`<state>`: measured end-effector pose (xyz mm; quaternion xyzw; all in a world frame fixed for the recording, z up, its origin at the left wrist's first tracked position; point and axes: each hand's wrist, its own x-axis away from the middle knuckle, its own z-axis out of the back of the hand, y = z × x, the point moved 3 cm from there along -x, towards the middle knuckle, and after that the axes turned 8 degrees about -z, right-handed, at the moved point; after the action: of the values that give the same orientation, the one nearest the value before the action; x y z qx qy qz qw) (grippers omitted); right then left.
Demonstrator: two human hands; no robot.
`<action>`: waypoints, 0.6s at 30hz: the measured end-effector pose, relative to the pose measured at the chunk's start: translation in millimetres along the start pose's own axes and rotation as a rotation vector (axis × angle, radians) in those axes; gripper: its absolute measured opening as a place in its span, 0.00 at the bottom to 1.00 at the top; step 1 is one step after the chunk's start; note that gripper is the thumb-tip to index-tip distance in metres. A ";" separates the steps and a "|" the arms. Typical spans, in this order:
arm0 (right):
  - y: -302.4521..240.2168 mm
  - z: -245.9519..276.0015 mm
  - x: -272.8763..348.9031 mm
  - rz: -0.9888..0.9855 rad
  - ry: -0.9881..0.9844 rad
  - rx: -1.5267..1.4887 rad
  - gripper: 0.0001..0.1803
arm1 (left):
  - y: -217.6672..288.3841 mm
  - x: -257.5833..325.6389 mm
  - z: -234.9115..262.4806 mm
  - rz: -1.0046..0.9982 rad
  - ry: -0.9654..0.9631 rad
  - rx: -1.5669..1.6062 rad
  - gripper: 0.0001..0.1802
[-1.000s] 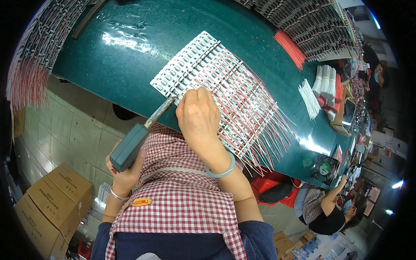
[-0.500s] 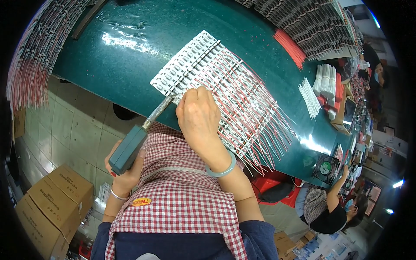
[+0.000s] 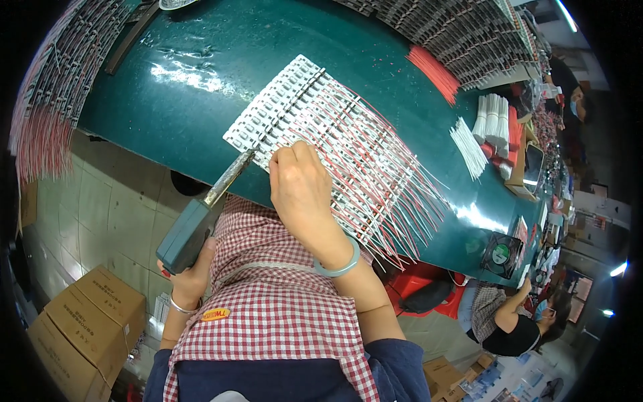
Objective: The person assembles electronic components by soldering wires to a circuit board using a soldering gun and a wire feeder.
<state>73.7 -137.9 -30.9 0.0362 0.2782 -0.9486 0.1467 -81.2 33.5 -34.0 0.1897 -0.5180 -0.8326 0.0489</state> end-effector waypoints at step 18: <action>4.3 0.0 13.5 0.004 0.106 -0.242 0.07 | -2.6 4.2 1.4 0.003 0.019 0.008 0.12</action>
<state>62.1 -144.9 -35.1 0.0690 0.3981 -0.9045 0.1367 -85.3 34.7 -36.8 0.1969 -0.5212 -0.8286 0.0545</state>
